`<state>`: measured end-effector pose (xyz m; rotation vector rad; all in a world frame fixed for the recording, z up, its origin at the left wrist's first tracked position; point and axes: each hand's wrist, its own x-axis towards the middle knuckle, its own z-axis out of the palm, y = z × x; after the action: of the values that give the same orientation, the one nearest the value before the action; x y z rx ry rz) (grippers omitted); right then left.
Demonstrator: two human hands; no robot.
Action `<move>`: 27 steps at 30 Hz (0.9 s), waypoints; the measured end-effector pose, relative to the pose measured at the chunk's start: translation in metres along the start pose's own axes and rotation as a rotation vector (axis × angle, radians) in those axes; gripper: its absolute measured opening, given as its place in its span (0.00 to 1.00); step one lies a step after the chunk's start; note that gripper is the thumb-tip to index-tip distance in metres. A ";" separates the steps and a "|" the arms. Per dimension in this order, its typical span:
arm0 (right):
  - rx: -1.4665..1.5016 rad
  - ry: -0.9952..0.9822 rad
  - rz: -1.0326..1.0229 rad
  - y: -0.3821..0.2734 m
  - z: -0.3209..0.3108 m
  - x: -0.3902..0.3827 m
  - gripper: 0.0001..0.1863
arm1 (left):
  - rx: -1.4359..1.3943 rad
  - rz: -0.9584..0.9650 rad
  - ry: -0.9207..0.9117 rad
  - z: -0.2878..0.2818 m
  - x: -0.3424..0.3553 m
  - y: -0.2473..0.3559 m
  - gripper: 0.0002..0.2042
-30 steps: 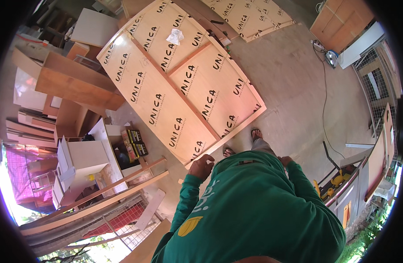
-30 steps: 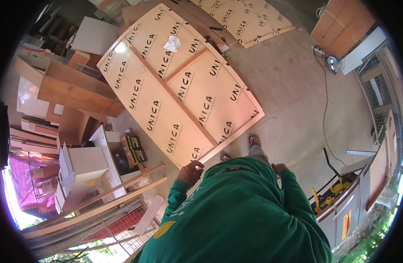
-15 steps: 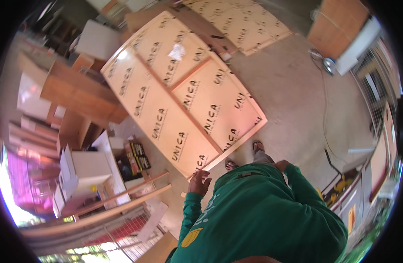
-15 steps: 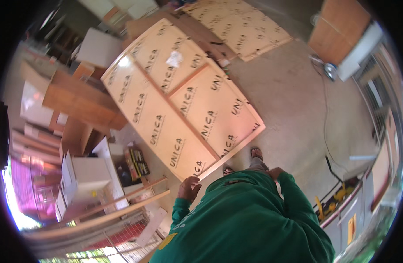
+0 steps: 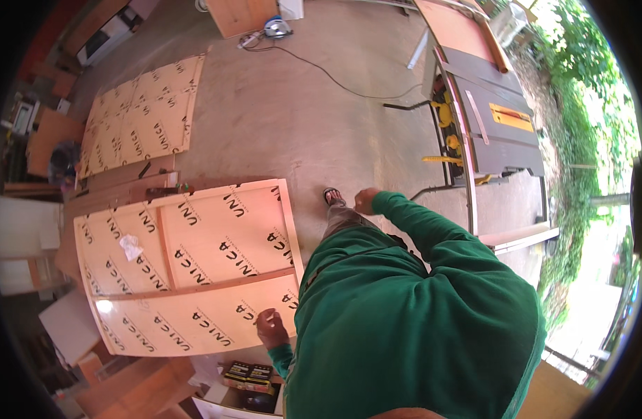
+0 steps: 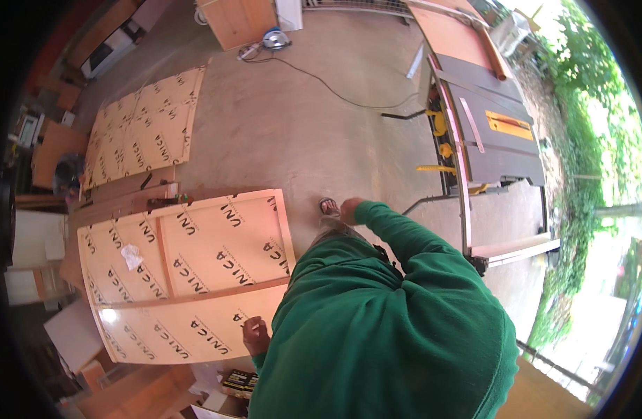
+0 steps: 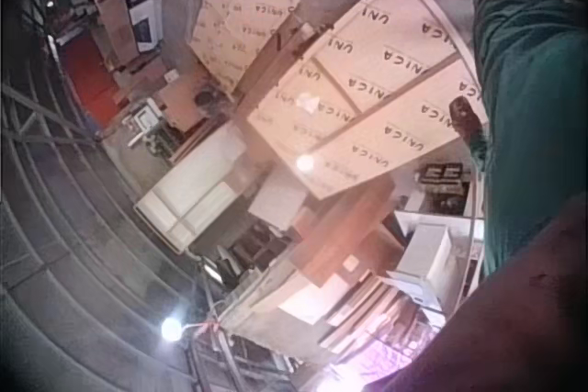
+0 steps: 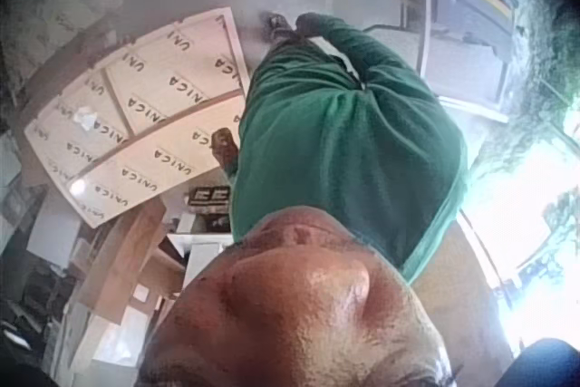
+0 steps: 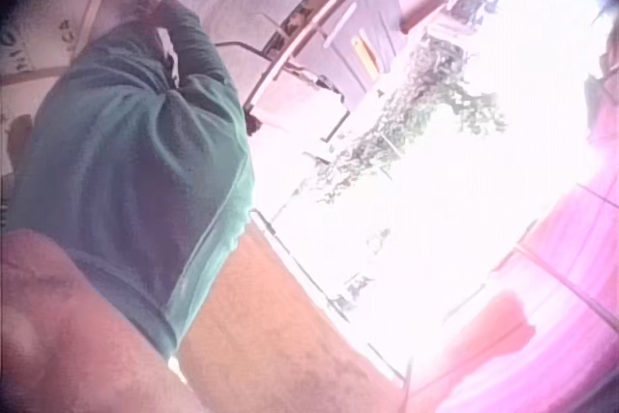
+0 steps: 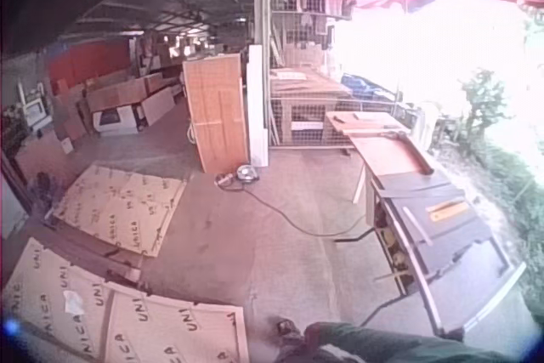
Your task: The person cleans a plywood panel with a cloth, then uses a metal ruler to press and align edge banding along the panel's edge. The person sits on the floor to work on the panel and continues pressing the edge banding into place.
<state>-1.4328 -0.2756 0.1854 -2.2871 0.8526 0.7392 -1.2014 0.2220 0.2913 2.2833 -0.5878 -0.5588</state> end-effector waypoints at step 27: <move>0.220 0.565 1.228 0.493 -0.102 -0.167 0.28 | 0.475 0.097 0.021 0.067 0.233 0.062 0.10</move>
<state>-1.8606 -0.5884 0.2065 -1.5804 2.5195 0.3715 -1.0655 0.0179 0.2403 2.6778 -0.8923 -0.3744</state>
